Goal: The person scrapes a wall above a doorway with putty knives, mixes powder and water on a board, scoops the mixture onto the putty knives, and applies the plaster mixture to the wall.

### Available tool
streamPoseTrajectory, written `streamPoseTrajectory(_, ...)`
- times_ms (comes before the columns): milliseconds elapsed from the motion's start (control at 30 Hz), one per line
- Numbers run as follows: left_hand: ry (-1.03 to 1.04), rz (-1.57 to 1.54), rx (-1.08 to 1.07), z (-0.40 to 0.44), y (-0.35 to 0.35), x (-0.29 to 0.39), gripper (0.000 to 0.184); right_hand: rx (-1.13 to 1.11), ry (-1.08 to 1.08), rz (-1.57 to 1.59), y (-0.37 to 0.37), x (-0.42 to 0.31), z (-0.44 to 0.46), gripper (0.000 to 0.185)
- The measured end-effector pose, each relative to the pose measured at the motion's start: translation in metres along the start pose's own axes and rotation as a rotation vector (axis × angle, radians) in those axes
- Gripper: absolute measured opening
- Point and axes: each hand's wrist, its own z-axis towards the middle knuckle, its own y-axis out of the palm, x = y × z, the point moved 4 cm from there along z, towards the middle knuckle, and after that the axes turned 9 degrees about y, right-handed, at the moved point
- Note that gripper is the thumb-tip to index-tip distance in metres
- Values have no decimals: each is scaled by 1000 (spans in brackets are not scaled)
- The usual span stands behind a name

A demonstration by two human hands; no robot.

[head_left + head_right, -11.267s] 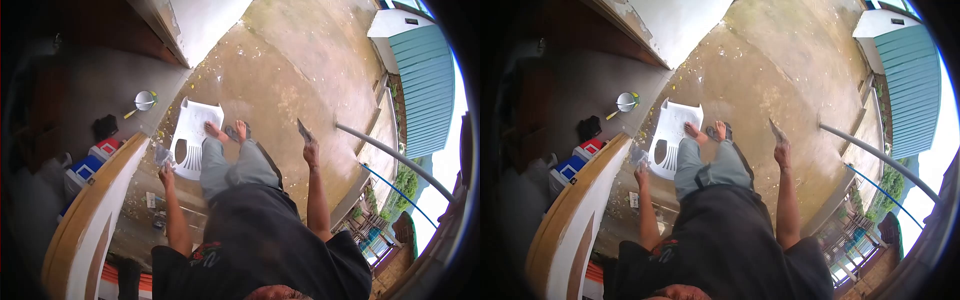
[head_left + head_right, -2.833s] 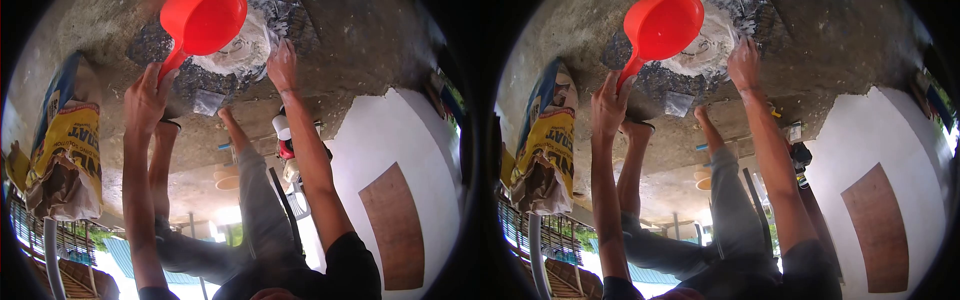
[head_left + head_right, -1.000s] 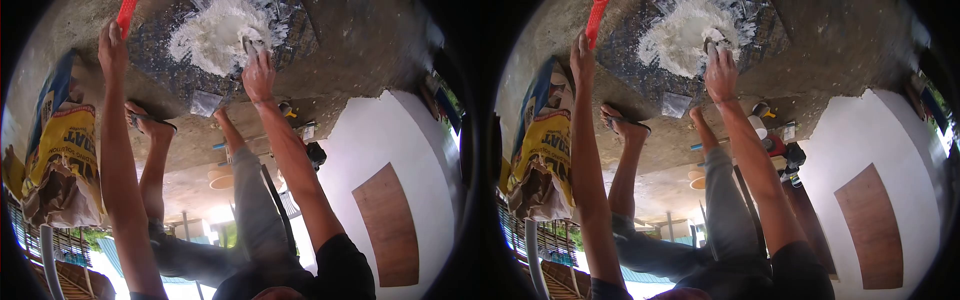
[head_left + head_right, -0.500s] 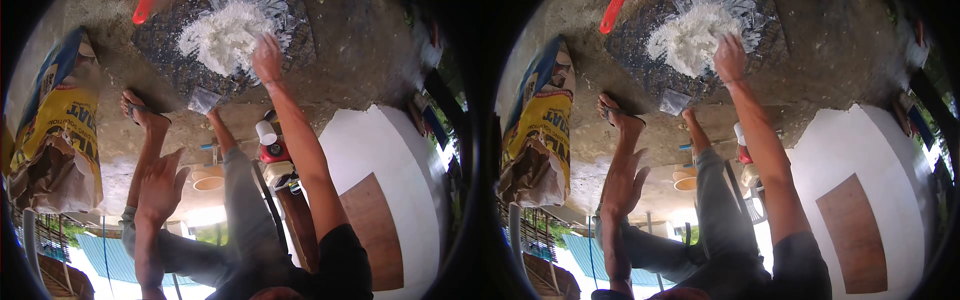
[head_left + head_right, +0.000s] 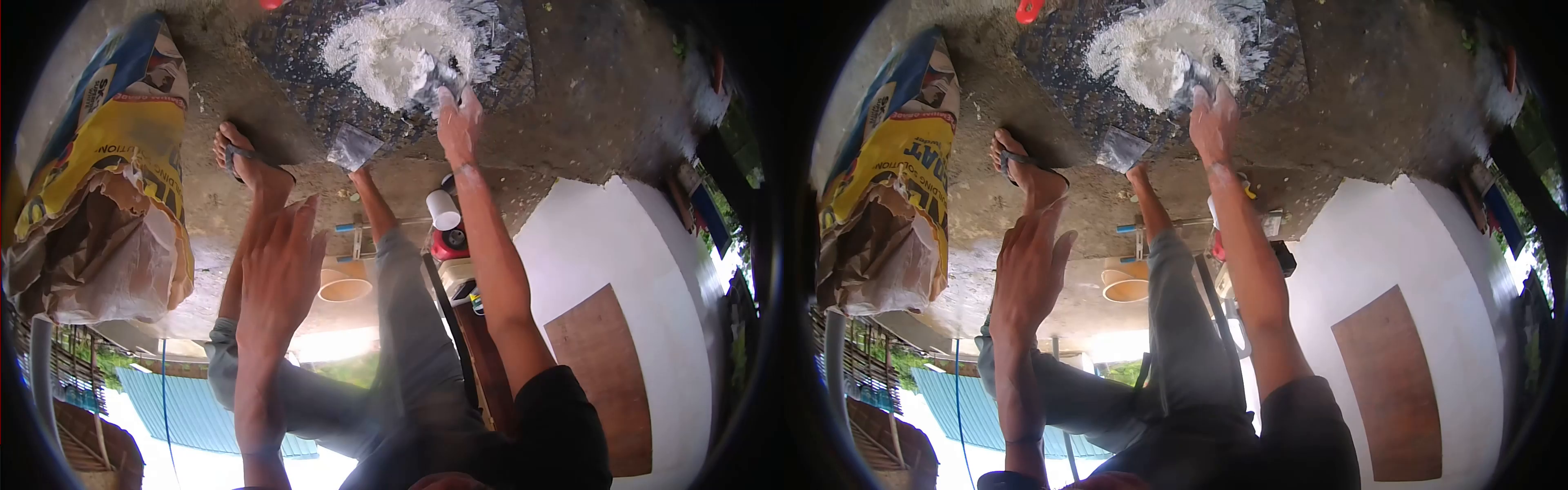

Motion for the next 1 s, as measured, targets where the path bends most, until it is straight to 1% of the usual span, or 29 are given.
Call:
streamPoseTrajectory(67,-15,-18,-18,3,-2,2,43,45,334,713,40,67,-24,32)
streamPoseTrajectory(167,33,60,-13,8,-3,5,43,43,593,1071,66,79,-77,40)
streamPoseTrajectory(233,38,72,-21,12,-3,8,42,-142,422,146,87,105,-91,44)
streamPoseTrajectory(267,44,79,-24,15,-3,10,42,-201,299,-310,101,123,-101,47)
streamPoseTrajectory(300,49,92,-24,18,-3,11,41,-154,311,-214,117,129,-105,44)
streamPoseTrajectory(367,56,117,-30,21,-1,13,41,-47,391,210,148,127,-104,38)
streamPoseTrajectory(433,76,145,-47,26,2,15,40,4,374,386,171,117,-93,32)
streamPoseTrajectory(533,101,168,-57,30,5,20,40,33,332,568,199,105,-62,25)
streamPoseTrajectory(600,102,180,-60,32,3,23,40,35,336,700,226,110,-29,26)
streamPoseTrajectory(633,97,186,-59,34,1,25,40,-7,370,482,237,115,-10,28)
streamPoseTrajectory(700,97,194,-59,35,-2,27,40,113,515,580,230,119,-2,27)
streamPoseTrajectory(733,101,196,-54,35,-3,28,40,275,614,899,212,114,-1,25)
streamPoseTrajectory(800,112,186,-43,36,-3,30,40,412,824,1239,92,3,-19,20)
streamPoseTrajectory(900,123,152,-35,35,-3,29,39,321,465,494,60,14,0,22)
streamPoseTrajectory(933,126,145,-36,34,-2,28,39,495,130,170,48,2,1,21)
streamPoseTrajectory(967,129,140,-36,34,-3,27,39,484,46,109,45,1,5,20)
streamPoseTrajectory(1000,126,142,-28,33,-3,25,38,469,-35,49,34,-15,4,18)
